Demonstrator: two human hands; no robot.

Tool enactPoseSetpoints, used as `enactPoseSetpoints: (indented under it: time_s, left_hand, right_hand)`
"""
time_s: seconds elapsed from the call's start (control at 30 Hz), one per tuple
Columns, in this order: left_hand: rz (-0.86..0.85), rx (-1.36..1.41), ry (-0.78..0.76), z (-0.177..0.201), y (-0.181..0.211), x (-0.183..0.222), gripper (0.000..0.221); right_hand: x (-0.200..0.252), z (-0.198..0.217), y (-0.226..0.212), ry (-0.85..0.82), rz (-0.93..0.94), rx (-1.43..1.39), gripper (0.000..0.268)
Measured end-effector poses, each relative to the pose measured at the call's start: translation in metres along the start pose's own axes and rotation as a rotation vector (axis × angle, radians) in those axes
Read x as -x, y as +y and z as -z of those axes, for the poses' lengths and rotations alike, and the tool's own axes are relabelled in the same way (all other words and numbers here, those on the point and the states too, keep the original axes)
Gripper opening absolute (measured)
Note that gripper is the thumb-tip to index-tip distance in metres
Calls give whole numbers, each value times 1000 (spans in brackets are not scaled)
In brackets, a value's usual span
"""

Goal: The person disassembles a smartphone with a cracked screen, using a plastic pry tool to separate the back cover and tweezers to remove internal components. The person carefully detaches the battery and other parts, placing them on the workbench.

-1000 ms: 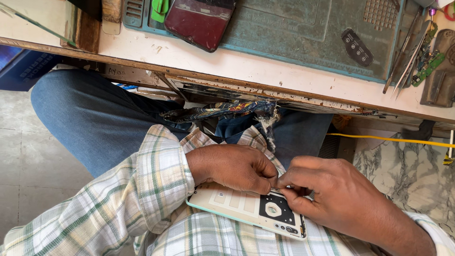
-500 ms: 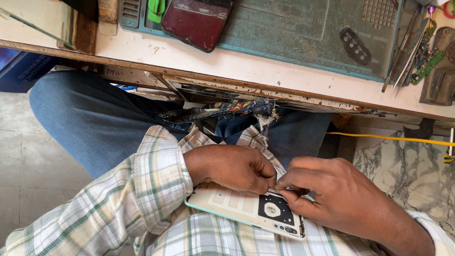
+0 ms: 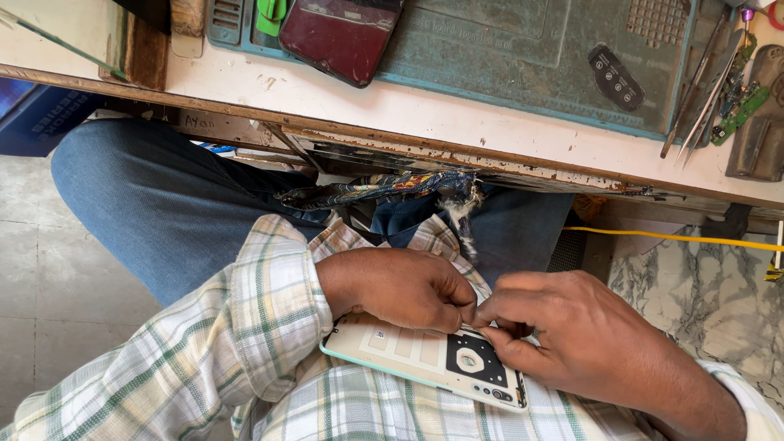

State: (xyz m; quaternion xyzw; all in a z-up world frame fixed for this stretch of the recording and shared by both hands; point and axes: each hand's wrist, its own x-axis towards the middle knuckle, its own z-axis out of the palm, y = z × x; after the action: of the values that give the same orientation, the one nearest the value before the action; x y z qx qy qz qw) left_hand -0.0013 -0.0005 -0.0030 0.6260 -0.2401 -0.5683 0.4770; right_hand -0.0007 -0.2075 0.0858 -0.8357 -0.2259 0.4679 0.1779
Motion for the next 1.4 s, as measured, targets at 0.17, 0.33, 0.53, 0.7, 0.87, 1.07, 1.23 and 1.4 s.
enactPoseSetpoints:
  time_s: [0.17, 0.33, 0.53, 0.7, 0.87, 1.07, 1.23, 1.4]
  left_hand:
    - [8, 82, -23, 4, 0, 3, 27]
    - [4, 94, -40, 6, -1, 1, 29]
    - [-47, 220, -47, 7, -14, -3, 33]
    - [-62, 300, -53, 7, -21, -5, 33]
    - [-96, 285, -62, 9, -23, -4, 32]
    - [-67, 276, -73, 11, -22, -2, 31]
    - [-106, 266, -75, 11, -24, -1, 32]
    - [-168, 53, 38, 12, -8, 9, 33]
  right_hand:
    - [1, -3, 9, 105, 15, -120, 19]
    - [2, -6, 15, 172, 110, -164, 19]
    - [-1, -6, 15, 120, 59, -142, 21]
    - [-3, -5, 14, 100, 46, -130, 20]
    - [-5, -4, 13, 84, 49, -131, 19]
    - [-6, -7, 18, 124, 113, -138, 18]
    - [-5, -7, 20, 128, 86, -131, 18]
    - [-2, -7, 23, 186, 296, -137, 15]
